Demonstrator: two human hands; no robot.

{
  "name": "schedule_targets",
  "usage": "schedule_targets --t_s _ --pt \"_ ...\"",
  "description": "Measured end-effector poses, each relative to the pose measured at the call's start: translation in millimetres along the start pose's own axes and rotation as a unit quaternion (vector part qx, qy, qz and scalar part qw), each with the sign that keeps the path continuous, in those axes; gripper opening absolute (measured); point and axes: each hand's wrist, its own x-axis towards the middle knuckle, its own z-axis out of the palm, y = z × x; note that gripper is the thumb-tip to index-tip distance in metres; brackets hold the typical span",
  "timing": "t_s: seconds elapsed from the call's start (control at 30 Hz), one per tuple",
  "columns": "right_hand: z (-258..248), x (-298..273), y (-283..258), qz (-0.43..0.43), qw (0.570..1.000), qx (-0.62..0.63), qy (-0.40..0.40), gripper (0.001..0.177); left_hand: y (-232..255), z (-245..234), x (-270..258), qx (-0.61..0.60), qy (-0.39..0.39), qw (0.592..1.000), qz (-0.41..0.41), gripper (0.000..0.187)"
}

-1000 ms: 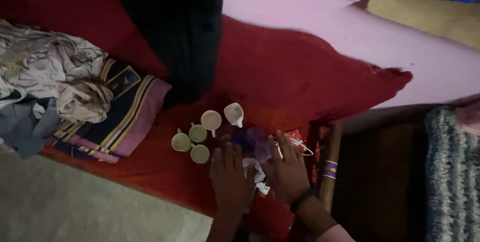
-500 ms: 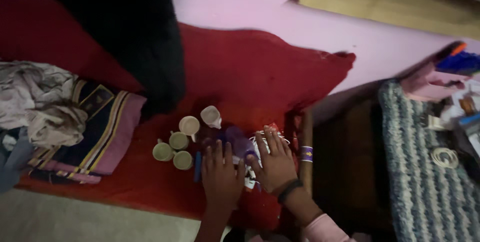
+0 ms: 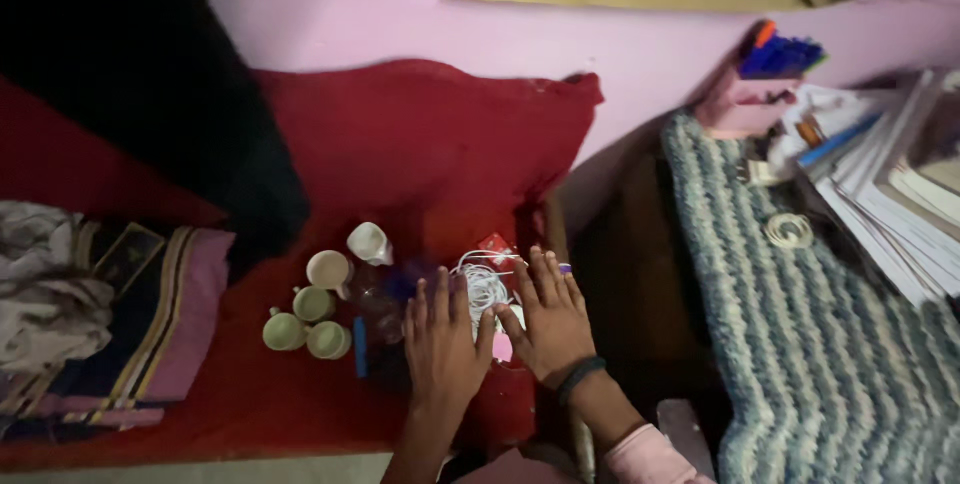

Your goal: The person repeatedly picks up cups and glasses from a desk and places them on a nearby red surface. They also move a small decorative item and a pen from the desk to the same surface. The person occasionally types on the keyboard between handling items.

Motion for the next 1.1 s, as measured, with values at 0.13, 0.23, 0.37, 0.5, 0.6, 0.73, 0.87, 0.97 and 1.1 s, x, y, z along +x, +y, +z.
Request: schedule_targets --t_s 0.13,0.23,0.37,0.5,0.6,0.73,0.87,0.97,1.1 --pt "-13.3 -16.5 12.7 0.053 0.999 -0.012 -0.007 0.071 17.9 0.9 -0.3 -0.013 -0.002 0.999 0.051 0.063" --pt "-22.5 -35.2 21.3 0.08 0.997 -0.021 0.012 0.072 34.1 2.5 -4.2 -0.038 0.001 0.995 0.088 0.064" --pt "-36.0 -57.1 31.6 0.118 0.992 -0.034 0.018 0.071 55.6 2.1 -4.9 -0.049 -0.054 0.989 0.126 0.063" --pt "-49.0 -77.4 36.3 0.166 0.985 -0.033 0.039 0.071 78.5 0.3 -6.4 -0.056 -0.052 0.982 0.171 0.063" --pt "-58.2 -94.8 39.5 0.191 0.979 -0.037 0.062 0.07 96.5 -0.3 -9.4 -0.072 -0.05 0.975 0.204 0.065" --pt "-69.3 -117.1 44.5 0.227 0.969 -0.039 0.089 0.069 118.1 -0.9 -14.2 -0.087 -0.065 0.962 0.25 0.062" --pt "-78.2 -140.7 49.2 0.266 0.957 -0.046 0.105 0.069 138.1 0.0 -22.4 -0.109 -0.065 0.946 0.299 0.06" --pt "-83.8 -159.8 51.8 0.29 0.948 -0.053 0.122 0.07 151.5 1.7 -28.2 -0.117 -0.074 0.932 0.336 0.061" --pt "-90.8 -182.9 53.1 0.326 0.931 -0.069 0.147 0.07 169.2 4.7 -35.1 -0.129 -0.09 0.91 0.383 0.064"
